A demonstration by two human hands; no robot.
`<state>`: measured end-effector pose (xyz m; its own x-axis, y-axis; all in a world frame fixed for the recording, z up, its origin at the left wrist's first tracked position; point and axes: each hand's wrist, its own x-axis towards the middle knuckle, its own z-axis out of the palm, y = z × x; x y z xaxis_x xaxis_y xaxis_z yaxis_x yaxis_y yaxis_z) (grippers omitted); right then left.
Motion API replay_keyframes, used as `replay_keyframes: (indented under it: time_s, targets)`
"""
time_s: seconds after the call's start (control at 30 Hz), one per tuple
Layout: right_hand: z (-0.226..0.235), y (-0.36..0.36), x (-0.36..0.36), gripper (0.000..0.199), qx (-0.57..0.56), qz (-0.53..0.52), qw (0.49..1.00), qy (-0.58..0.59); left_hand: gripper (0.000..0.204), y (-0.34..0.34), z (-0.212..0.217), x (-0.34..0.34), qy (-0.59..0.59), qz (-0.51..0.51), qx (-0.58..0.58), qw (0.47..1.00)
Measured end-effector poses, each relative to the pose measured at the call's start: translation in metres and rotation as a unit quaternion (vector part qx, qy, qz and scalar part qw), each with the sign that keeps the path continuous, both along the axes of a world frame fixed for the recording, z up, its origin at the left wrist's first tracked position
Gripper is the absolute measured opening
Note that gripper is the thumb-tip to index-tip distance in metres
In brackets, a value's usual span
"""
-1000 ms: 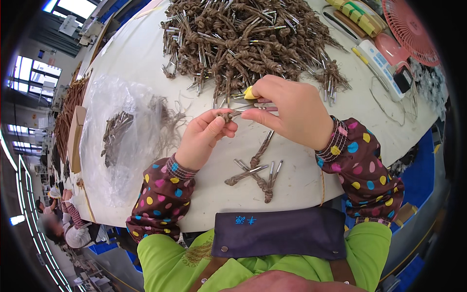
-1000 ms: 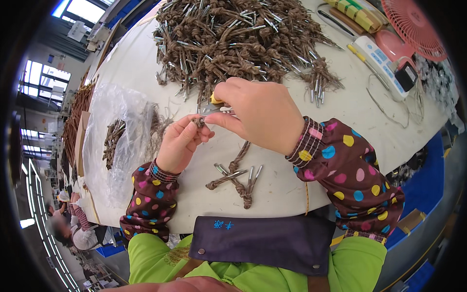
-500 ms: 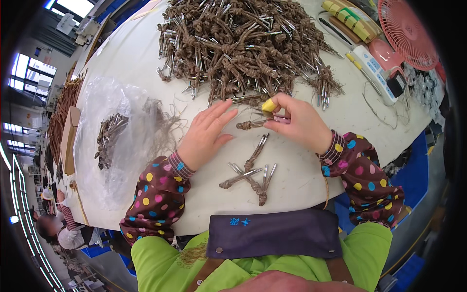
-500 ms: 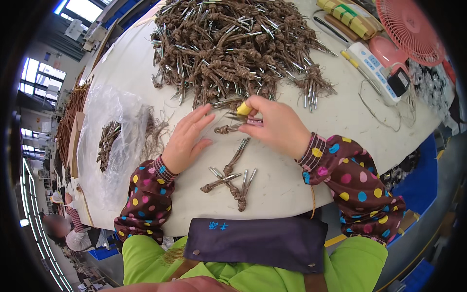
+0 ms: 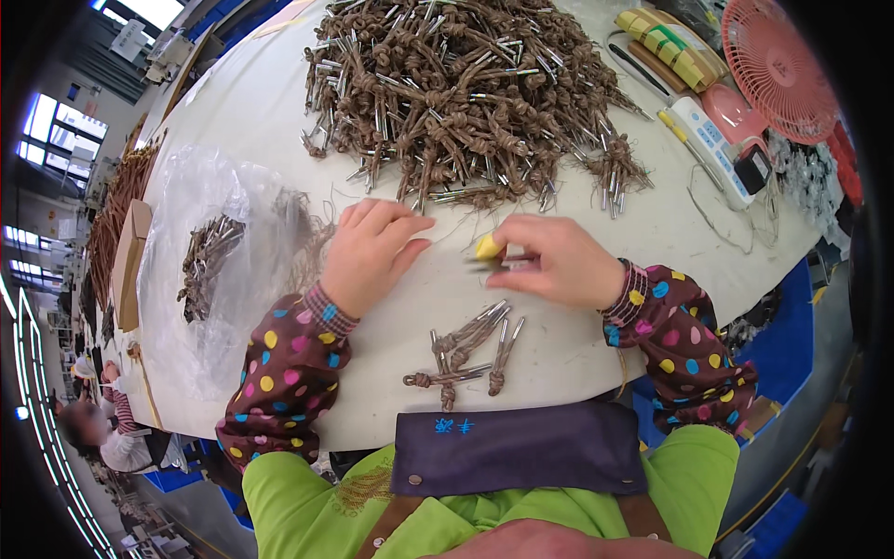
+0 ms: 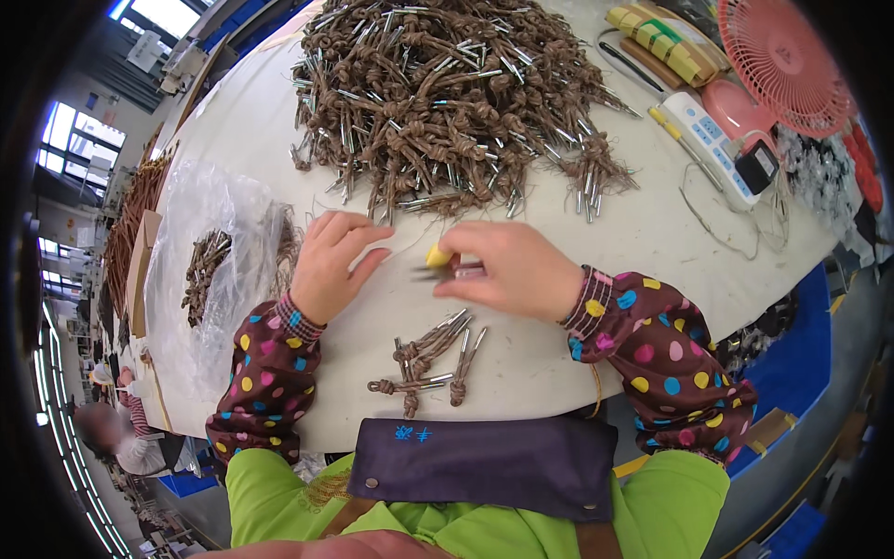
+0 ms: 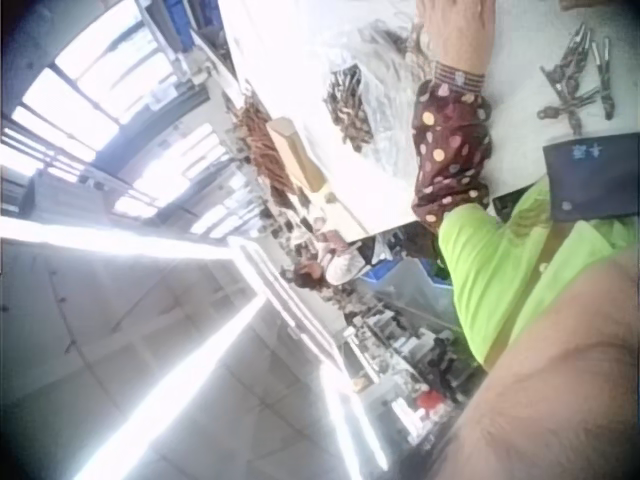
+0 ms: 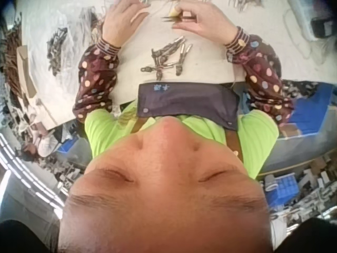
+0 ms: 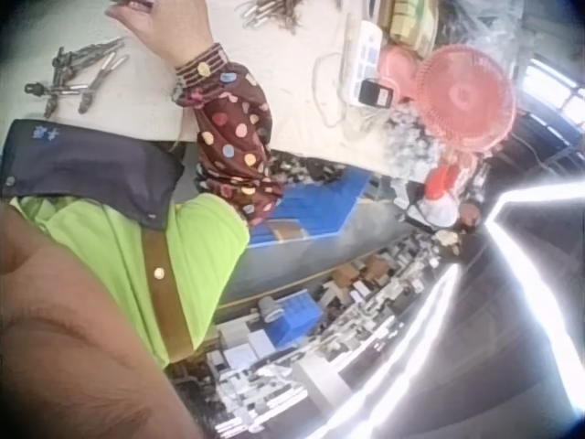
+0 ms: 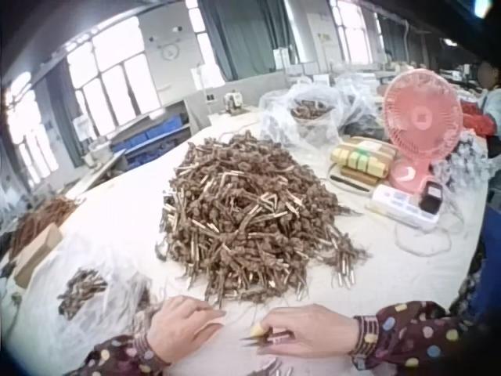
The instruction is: The person trims loose threads from knotted cord pieces using thread snips and stacks the trimmed cords on the table.
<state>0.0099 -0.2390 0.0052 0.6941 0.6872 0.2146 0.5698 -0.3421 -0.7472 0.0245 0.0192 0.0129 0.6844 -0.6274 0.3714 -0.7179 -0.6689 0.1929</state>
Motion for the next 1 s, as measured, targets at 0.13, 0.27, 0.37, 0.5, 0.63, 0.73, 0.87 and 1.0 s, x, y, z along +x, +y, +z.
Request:
replay_keyframes:
  time_s: [0.13,0.27,0.37,0.5,0.63,0.73,0.87,1.0]
  targets:
    - [0.002,-0.015,0.015,0.028,0.087,-0.191,0.972,0.107,0.027,-0.053,-0.008,0.021,-0.010,0.010,-0.015,1.000]
    - [-0.008,-0.019,0.021,0.031,0.097,-0.237,0.961,0.100,0.022,-0.054,-0.012,0.027,0.006,0.018,0.024,1.000]
    - [-0.004,-0.015,0.013,0.035,0.081,-0.222,0.971,0.042,0.022,-0.030,-0.017,0.016,0.026,-0.031,0.012,0.999]
    - [-0.002,-0.004,0.011,0.045,0.053,-0.193,0.980,-0.001,0.020,-0.006,-0.016,0.002,0.012,-0.048,0.009,0.999]
    - [-0.004,0.012,0.016,0.044,0.017,-0.121,0.986,-0.112,0.023,-0.004,-0.008,-0.019,-0.008,-0.099,-0.030,0.995]
    - [-0.010,0.025,0.012,0.039,0.025,-0.079,0.989,-0.123,0.028,-0.003,-0.006,-0.033,-0.011,-0.116,-0.052,0.992]
    - [-0.027,0.020,0.018,0.039,-0.016,-0.130,0.986,-0.100,0.028,0.006,-0.011,-0.034,0.035,-0.114,-0.105,0.987]
    - [-0.004,0.017,0.015,0.040,-0.031,-0.159,0.980,-0.116,0.018,0.017,-0.016,-0.039,0.110,-0.115,-0.145,0.977]
